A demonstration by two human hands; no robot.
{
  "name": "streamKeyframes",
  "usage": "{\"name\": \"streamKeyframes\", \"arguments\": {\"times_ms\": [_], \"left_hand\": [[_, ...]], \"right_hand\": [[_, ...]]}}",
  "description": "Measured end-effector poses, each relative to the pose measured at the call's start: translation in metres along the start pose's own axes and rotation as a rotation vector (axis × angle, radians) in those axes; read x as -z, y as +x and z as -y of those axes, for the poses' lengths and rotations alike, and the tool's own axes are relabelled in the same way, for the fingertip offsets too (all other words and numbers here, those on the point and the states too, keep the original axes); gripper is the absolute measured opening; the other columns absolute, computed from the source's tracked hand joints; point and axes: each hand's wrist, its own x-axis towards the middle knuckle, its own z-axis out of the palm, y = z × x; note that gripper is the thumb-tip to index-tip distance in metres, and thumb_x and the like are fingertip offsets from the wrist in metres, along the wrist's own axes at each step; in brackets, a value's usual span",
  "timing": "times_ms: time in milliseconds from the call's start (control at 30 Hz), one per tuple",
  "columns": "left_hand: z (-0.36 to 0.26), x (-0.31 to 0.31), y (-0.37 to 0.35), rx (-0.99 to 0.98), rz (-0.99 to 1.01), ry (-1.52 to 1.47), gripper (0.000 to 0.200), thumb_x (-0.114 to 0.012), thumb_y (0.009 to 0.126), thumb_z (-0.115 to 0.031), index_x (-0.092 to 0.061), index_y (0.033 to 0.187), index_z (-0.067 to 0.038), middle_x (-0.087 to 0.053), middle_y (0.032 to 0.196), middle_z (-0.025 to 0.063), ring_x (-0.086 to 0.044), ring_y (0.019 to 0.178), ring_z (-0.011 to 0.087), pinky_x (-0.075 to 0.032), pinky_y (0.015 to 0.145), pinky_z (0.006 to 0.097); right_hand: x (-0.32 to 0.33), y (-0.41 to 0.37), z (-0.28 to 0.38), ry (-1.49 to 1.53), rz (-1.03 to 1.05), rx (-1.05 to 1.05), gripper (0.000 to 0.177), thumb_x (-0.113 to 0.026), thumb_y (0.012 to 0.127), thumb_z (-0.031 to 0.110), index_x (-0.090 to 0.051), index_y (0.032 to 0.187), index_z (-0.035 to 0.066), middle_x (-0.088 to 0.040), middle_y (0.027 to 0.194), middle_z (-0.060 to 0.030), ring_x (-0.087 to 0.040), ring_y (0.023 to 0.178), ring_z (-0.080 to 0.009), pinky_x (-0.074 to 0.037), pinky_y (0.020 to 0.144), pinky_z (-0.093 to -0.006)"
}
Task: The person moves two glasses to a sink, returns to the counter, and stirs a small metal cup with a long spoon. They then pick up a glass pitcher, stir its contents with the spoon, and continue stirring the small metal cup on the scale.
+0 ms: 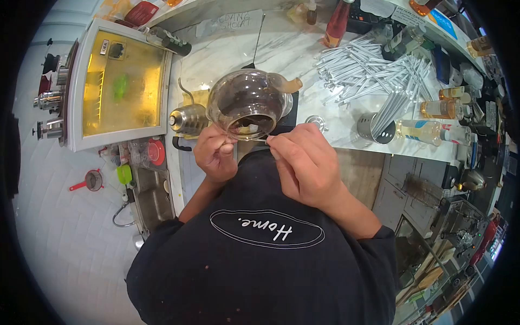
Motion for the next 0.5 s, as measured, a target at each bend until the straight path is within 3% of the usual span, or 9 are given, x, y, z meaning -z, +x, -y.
{"name": "streamKeyframes", "arguments": {"times_ms": [233,333,500], "left_hand": [[-0.015,-0.028,-0.014,0.051,-0.02,0.098,0.018,-0.075,0.096,-0.012,-0.066,0.092,0.003,-0.067,0.086,0.0129,-0.068,0.079,0.0255,-0.056,0.072,0.0357],[-0.016,-0.038,-0.021,0.093,0.002,0.163,0.016,-0.073,0.096,-0.011,-0.067,0.091,0.003,-0.068,0.087,0.014,-0.068,0.08,0.0256,-0.054,0.073,0.0347],[-0.016,-0.054,-0.036,0.185,-0.006,0.18,0.014,-0.071,0.096,-0.009,-0.068,0.09,0.003,-0.069,0.09,0.0142,-0.067,0.081,0.0256,-0.053,0.074,0.0338]], "right_hand": [[0.025,-0.022,-0.014,0.121,0.027,-0.145,0.022,-0.068,0.086,-0.011,-0.066,0.107,-0.005,-0.07,0.087,-0.0155,-0.069,0.076,-0.0293,-0.055,0.07,-0.035],[0.03,-0.034,-0.016,0.4,0.049,-0.686,0.013,-0.061,0.1,-0.002,-0.066,0.111,-0.006,-0.073,0.087,-0.0138,-0.072,0.08,-0.0175,-0.057,0.074,-0.0298],[0.025,-0.04,-0.044,0.76,-0.066,-0.865,0.018,-0.054,0.106,0.006,-0.063,0.117,-0.005,-0.073,0.089,-0.0148,-0.073,0.079,-0.022,-0.058,0.081,-0.0314]]}}
